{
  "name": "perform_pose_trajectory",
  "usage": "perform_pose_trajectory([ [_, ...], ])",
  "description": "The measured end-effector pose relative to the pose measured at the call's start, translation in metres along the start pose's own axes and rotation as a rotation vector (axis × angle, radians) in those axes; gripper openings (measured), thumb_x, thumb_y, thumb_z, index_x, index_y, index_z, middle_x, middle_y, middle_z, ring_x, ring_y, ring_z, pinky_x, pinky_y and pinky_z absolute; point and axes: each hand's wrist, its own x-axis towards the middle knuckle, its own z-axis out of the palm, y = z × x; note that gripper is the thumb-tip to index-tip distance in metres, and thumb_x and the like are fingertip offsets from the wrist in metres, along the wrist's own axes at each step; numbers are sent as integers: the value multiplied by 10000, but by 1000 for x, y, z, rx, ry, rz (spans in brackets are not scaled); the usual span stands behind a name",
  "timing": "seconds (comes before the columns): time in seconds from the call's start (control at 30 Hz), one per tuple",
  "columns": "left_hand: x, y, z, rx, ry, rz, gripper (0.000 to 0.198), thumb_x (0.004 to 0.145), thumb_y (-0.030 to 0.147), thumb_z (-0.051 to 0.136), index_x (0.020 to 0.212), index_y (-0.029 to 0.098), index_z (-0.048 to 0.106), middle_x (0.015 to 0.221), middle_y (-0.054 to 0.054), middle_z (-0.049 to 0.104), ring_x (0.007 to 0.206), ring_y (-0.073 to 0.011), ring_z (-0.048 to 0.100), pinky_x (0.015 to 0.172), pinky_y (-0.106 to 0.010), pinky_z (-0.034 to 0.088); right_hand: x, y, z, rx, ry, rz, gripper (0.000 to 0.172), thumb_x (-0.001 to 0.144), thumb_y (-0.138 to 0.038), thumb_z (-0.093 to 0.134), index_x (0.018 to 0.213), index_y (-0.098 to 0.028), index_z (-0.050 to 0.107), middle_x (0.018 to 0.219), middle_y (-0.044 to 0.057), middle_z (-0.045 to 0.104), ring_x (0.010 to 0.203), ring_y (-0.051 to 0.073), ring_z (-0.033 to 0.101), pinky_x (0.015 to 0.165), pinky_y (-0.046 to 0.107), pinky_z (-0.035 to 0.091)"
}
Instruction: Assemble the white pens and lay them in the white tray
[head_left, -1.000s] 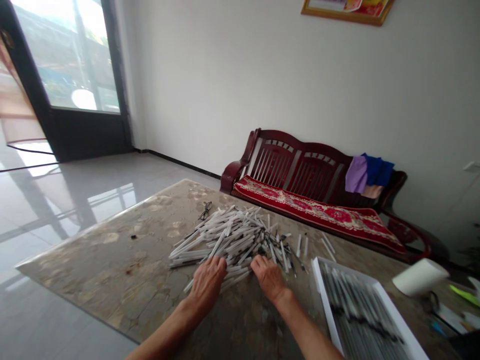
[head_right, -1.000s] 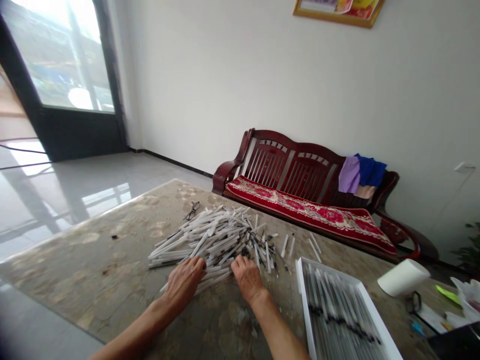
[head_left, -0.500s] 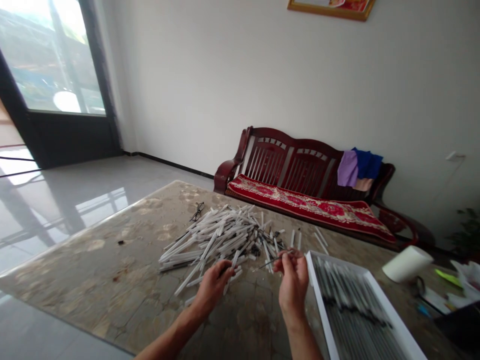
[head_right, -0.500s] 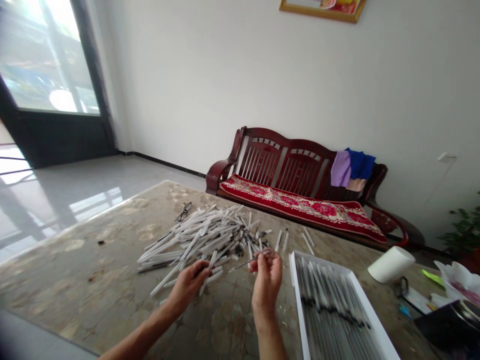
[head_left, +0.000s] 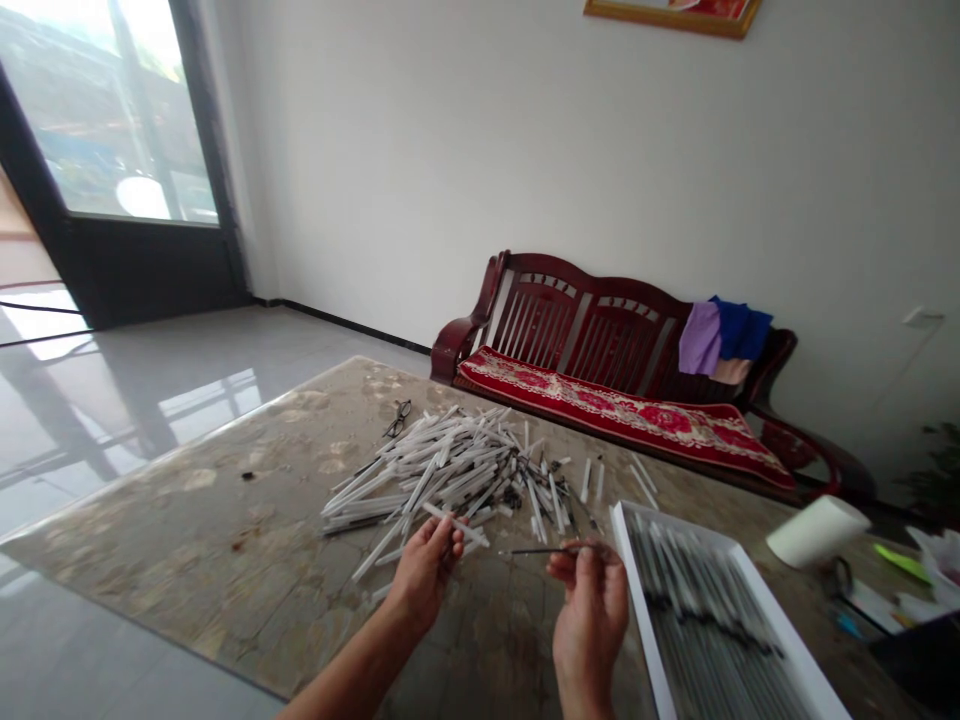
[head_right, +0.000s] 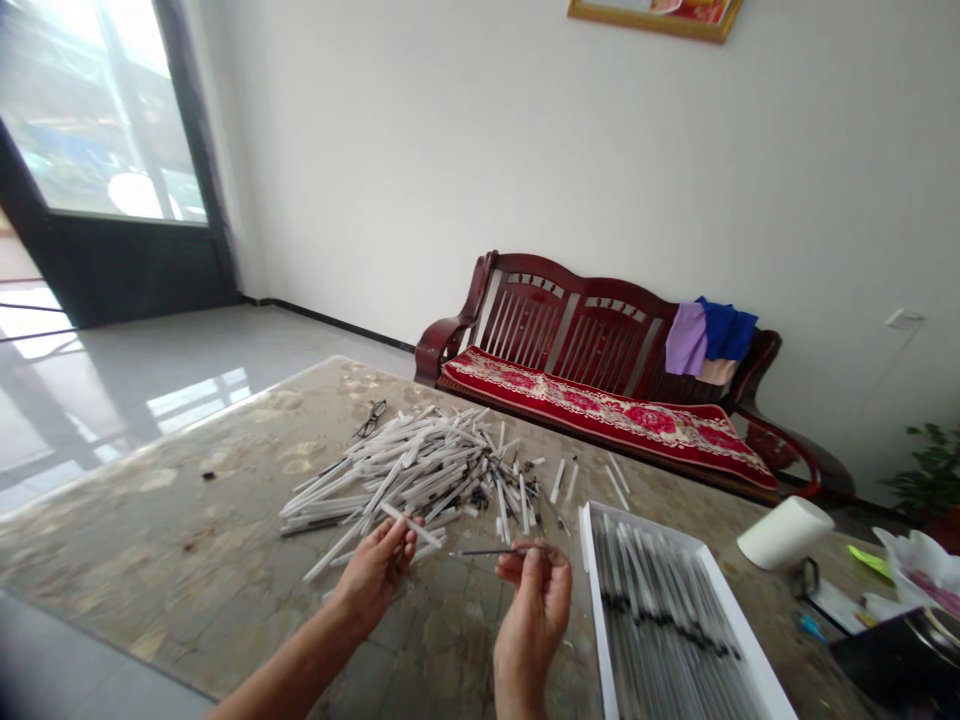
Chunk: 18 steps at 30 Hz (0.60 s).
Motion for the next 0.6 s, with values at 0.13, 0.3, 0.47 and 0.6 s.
perform_pose_trajectory([
  [0.13, -9, -6, -7, 412, -148, 305, 266, 841, 463, 619, 859, 198, 607, 759, -7, 669, 587, -124, 592, 524, -220, 481, 1, -10, 7, -12, 10, -66, 279, 849, -431, 650, 987, -206, 564, 856, -2, 666, 615, 116, 643, 570, 235, 543],
  [0.3, -21, 3, -9, 1059, -211, 707, 175, 908, 328, 536, 927, 250, 691, 859, -32, 691, 818, -203, 653, 725, -281, 483, 10, -35, 22, -68, -30, -207, 232, 879, -404, 618, 960, -193, 568, 856, 9, 659, 601, 112, 632, 572, 241, 540],
  [0.47, -23, 11, -10, 1304, -224, 838, 212, 942, 300, 504, 1005, 262, 703, 874, -39, 696, 846, -214, 655, 712, -273, 476, 10, -48, 27, -158, -86, -282, 225, 895, -405, 594, 938, -185, 579, 837, 18, 656, 596, 116, 634, 566, 245, 535],
  [0.6, -22, 9, -11, 1352, -211, 928, 213, 957, 294, 493, 1005, 255, 697, 859, -33, 688, 822, -198, 654, 692, -260, 474, 7, -45, 24, -191, -107, -286, 222, 901, -405, 588, 925, -184, 585, 825, 17, 659, 591, 119, 635, 562, 244, 536],
])
